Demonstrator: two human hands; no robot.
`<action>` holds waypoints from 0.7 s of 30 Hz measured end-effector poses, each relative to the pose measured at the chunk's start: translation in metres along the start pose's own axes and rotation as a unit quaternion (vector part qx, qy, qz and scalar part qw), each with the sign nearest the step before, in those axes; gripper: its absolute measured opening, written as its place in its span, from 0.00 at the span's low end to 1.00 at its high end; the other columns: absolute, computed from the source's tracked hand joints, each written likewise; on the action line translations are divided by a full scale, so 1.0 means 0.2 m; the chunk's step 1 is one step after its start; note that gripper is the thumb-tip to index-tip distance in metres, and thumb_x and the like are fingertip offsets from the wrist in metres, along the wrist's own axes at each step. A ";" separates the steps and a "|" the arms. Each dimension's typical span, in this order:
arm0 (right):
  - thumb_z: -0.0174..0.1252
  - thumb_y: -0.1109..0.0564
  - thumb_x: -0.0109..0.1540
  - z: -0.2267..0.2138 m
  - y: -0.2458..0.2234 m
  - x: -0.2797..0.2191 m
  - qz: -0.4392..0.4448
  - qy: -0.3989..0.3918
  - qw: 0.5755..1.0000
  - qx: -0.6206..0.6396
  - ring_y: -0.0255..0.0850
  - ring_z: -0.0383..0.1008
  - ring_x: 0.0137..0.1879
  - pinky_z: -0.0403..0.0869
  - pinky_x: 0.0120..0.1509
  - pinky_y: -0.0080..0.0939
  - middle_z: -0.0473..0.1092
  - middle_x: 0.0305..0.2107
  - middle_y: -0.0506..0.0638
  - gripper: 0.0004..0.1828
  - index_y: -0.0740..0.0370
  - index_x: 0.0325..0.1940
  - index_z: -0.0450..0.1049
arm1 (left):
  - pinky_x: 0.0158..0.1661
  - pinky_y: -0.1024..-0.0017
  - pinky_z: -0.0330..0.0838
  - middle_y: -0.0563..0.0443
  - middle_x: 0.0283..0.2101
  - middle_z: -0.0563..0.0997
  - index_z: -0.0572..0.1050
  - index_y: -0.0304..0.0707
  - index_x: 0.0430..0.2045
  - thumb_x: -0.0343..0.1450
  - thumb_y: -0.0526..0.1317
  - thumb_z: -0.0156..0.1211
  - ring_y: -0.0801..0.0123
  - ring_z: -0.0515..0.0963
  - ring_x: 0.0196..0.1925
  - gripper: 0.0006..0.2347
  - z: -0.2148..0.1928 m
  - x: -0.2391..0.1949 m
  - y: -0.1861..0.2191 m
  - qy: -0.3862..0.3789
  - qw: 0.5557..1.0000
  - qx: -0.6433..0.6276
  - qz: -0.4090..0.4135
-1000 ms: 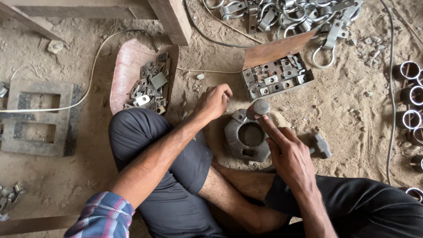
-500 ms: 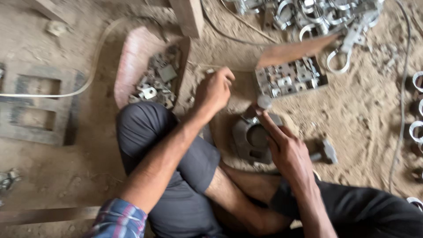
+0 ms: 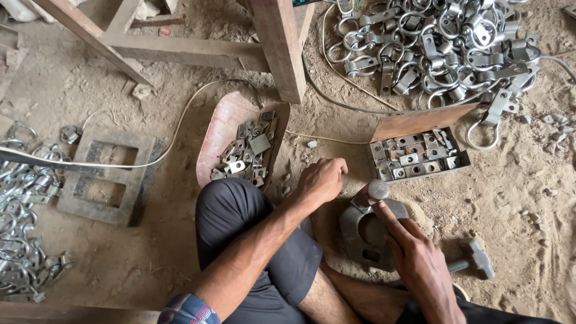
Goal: The person sits on a dirt floor and uses a hammer to drive small metal pins into metal components placed on a large metal block. The person selects pins from a tray, positions them by hand, and hammers them in one at a time.
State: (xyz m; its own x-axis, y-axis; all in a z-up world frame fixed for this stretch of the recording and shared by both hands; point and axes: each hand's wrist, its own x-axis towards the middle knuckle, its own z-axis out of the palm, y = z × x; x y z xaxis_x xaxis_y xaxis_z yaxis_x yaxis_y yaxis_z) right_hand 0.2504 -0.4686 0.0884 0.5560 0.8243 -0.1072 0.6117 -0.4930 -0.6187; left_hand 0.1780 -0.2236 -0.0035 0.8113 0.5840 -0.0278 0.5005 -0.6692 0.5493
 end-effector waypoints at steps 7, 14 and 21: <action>0.54 0.55 0.63 0.03 0.06 0.01 -0.019 -0.015 0.999 -0.043 0.53 0.81 0.39 0.79 0.42 0.56 0.74 0.44 0.48 0.34 0.31 0.73 0.62 | 0.41 0.59 0.79 0.41 0.44 0.83 0.77 0.41 0.42 0.71 0.31 0.55 0.54 0.84 0.43 0.08 0.04 0.01 -0.03 -0.040 0.999 0.002 0.000; 0.53 0.54 0.64 0.04 0.08 0.01 -0.011 -0.040 0.997 -0.058 0.51 0.81 0.37 0.81 0.41 0.53 0.73 0.44 0.47 0.37 0.29 0.77 0.59 | 0.32 0.64 0.80 0.40 0.44 0.83 0.75 0.37 0.45 0.72 0.29 0.54 0.59 0.84 0.38 0.10 0.09 0.03 -0.06 -0.065 0.998 -0.002 -0.009; 0.54 0.54 0.63 0.06 0.10 0.01 -0.030 -0.013 0.998 -0.047 0.50 0.82 0.38 0.83 0.42 0.52 0.74 0.47 0.47 0.36 0.30 0.75 0.61 | 0.26 0.68 0.79 0.39 0.45 0.83 0.75 0.35 0.47 0.72 0.29 0.53 0.63 0.84 0.35 0.10 0.10 0.03 -0.07 -0.080 0.997 -0.006 -0.020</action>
State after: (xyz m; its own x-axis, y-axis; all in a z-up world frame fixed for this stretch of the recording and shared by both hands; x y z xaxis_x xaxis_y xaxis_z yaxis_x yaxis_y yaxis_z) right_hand 0.2569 -0.4732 0.0669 0.5017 0.8600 -0.0933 0.6948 -0.4648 -0.5488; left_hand 0.1824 -0.2199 -0.0271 0.8295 0.5278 -0.1825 0.5299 -0.6408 0.5555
